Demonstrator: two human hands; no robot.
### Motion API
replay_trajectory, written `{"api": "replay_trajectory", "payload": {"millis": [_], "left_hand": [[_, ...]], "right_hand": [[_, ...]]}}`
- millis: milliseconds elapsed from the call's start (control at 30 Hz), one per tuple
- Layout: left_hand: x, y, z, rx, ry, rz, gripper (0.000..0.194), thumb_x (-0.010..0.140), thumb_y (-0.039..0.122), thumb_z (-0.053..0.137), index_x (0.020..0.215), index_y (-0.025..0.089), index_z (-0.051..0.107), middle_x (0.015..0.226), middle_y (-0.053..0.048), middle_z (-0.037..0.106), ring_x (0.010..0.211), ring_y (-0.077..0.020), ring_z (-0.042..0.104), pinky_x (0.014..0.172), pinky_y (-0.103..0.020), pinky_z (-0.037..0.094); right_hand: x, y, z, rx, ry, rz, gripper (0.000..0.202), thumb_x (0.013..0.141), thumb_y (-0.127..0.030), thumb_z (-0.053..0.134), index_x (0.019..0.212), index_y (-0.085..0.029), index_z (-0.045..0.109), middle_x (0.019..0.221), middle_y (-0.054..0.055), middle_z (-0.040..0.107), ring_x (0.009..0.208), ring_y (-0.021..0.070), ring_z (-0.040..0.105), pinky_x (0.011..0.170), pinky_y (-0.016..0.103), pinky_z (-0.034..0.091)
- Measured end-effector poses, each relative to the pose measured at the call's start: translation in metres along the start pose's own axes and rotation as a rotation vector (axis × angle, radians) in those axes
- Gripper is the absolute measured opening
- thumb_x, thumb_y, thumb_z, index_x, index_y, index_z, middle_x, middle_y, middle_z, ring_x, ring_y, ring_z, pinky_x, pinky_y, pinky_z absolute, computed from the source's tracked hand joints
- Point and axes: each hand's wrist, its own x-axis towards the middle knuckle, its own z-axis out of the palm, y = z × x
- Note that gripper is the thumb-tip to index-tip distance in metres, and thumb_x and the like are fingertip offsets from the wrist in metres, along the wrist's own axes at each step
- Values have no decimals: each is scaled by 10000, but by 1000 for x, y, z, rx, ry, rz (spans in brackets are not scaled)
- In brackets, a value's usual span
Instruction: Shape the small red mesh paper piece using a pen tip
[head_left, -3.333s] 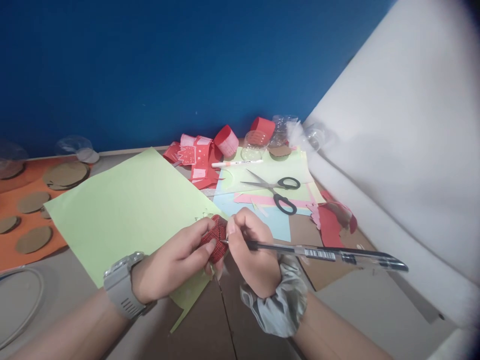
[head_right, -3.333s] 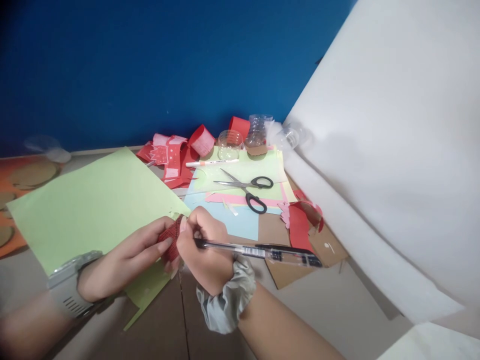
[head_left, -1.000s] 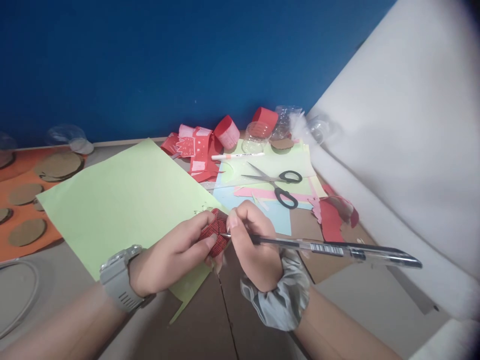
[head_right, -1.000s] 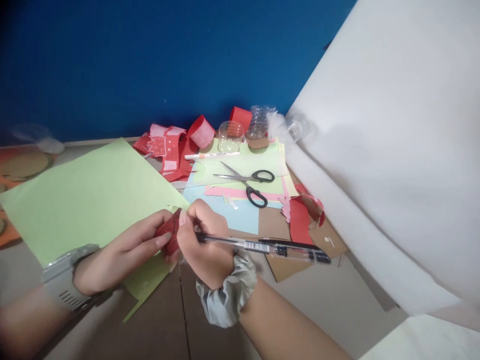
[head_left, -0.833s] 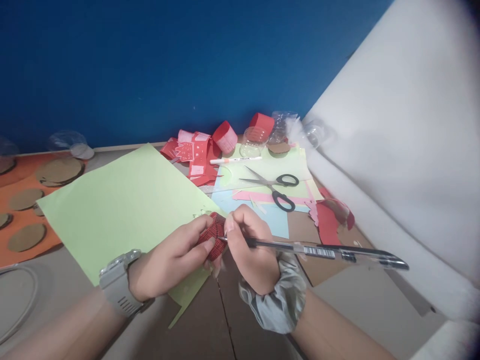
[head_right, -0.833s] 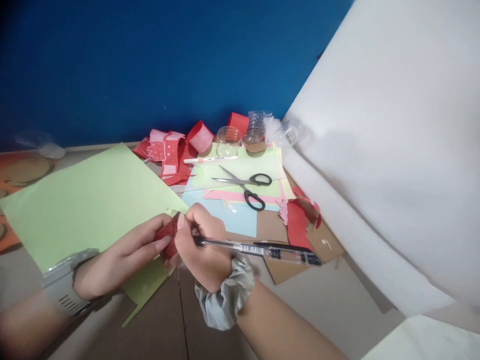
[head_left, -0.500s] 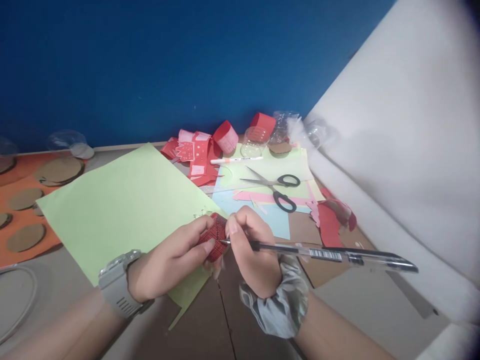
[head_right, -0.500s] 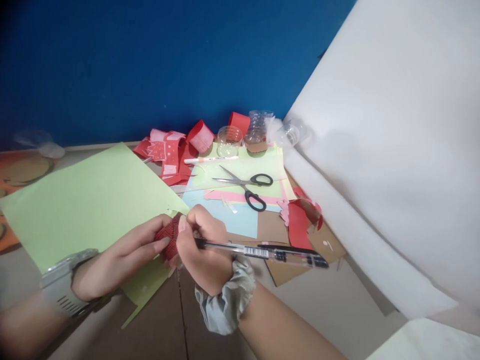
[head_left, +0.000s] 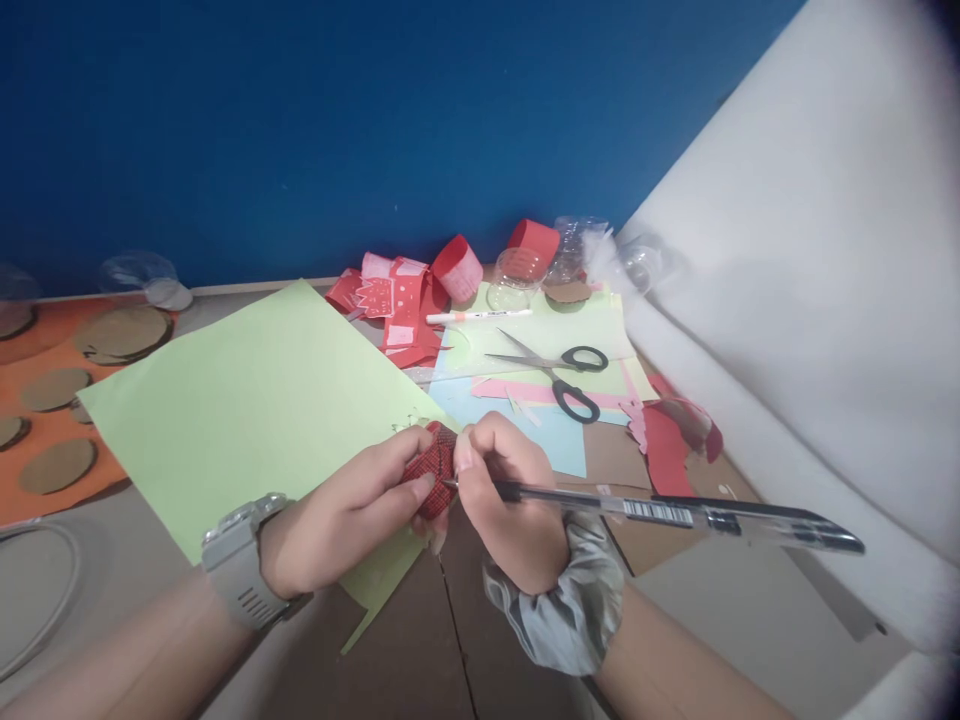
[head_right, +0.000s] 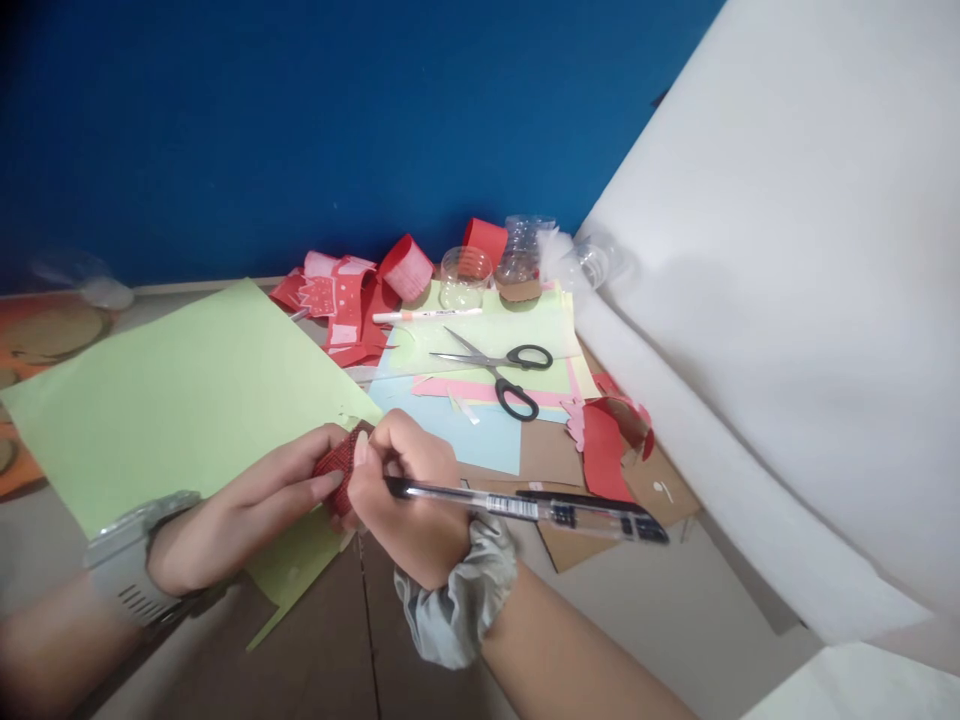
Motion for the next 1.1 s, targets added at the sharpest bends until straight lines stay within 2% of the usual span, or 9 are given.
{"api": "replay_trajectory", "payload": {"millis": [300, 767, 1100], "left_hand": [[-3, -5, -1, -17, 4, 10, 186, 1023, 195, 360, 894, 173, 492, 840, 3, 566, 788, -135, 518, 763, -249, 419], [-2, 1, 1, -41, -2, -7, 201, 1020, 256, 352, 894, 170, 482, 828, -21, 564, 753, -160, 536, 738, -288, 447], [-1, -2, 1, -43, 11, -14, 191, 1017, 235, 357, 888, 169, 482, 833, -17, 554, 759, -157, 527, 739, -286, 443]], "right_hand": [[1, 1, -1, -46, 9, -12, 226, 880, -142, 482, 694, -217, 378, 574, -67, 343, 502, 85, 308, 475, 237, 260], [2, 1, 0, -102, 15, -55, 245, 914, -174, 447, 688, -217, 361, 560, -69, 328, 504, 92, 329, 498, 243, 288], [4, -3, 1, -124, 24, -61, 250, 898, -185, 453, 672, -218, 352, 570, -63, 327, 513, 96, 325, 496, 245, 286]]}}
